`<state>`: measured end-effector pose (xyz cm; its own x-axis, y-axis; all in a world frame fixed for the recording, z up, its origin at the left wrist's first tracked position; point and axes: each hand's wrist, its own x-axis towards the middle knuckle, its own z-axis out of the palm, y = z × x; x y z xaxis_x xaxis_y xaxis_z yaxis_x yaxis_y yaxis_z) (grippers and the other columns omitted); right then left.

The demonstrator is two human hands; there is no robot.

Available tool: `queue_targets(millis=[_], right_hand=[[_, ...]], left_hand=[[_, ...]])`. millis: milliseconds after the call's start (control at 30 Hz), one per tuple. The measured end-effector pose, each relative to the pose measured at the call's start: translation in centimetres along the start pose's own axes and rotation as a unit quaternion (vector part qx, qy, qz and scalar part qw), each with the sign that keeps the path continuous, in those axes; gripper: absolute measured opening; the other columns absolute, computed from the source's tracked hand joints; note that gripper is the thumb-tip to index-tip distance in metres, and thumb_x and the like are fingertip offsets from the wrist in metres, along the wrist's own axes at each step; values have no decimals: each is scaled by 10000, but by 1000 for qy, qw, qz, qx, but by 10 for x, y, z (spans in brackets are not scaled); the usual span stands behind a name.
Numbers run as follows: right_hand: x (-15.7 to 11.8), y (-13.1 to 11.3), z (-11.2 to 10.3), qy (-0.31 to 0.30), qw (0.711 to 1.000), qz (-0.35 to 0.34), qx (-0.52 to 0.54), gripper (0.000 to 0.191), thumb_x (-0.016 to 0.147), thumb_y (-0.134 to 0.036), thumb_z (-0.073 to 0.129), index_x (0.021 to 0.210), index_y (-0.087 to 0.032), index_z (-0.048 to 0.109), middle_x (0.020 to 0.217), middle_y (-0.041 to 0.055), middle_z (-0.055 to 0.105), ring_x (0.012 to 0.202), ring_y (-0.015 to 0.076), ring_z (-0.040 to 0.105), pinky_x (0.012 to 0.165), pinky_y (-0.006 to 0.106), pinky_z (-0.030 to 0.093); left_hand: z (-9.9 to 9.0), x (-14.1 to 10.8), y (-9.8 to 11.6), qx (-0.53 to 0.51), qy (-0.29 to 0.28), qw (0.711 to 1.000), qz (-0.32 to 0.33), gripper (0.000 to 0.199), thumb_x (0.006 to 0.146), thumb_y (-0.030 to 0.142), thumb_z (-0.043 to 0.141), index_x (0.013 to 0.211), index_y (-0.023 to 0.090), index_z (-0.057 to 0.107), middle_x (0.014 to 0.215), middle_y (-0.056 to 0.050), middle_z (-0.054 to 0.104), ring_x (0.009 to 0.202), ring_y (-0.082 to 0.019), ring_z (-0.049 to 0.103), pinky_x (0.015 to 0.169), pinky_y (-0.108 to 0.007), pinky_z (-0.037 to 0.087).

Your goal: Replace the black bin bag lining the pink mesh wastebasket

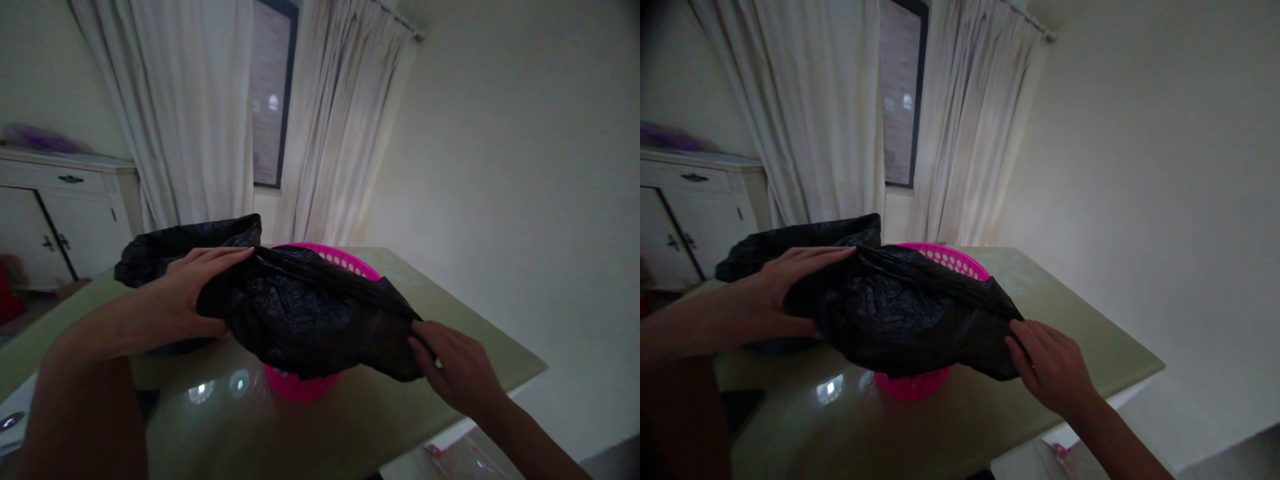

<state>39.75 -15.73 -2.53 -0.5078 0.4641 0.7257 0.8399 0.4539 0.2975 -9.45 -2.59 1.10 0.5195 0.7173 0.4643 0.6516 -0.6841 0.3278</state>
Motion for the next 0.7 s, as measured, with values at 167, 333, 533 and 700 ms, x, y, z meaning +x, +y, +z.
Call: queue_targets(millis=[167,333,533,700], right_hand=[[15,7,27,-16,959,253,128,328,1133,-429,529,1249,-238,769,975,66,848,756,222,784,669,318,606],[38,19,60,47,872,400,280,502,1032,-707,603,1028,-231,764,1015,80,800,946,254,750,859,388,628],[68,32,95,60,744,489,451,620,782,-757,862,1072,-220,751,964,72,796,898,248,729,789,361,589],[87,31,129,100,682,510,514,561,673,-709,936,857,-234,701,751,43,742,739,244,669,676,372,564]], left_hand=[[9,6,-6,-172,-71,983,-2,1346,756,855,865,1836,388,212,1902,-80,272,1713,-436,351,1364,-588,409],[33,37,13,-287,-1,949,-130,940,1021,908,392,1719,293,530,1794,-84,495,1667,-373,458,1378,-552,385],[64,63,16,-256,84,950,-155,934,996,892,473,1587,196,672,1742,-115,565,1664,-355,460,1447,-516,197],[70,59,6,-355,73,911,-199,891,977,848,592,1616,230,647,1745,-138,558,1610,-371,528,1348,-547,425]])
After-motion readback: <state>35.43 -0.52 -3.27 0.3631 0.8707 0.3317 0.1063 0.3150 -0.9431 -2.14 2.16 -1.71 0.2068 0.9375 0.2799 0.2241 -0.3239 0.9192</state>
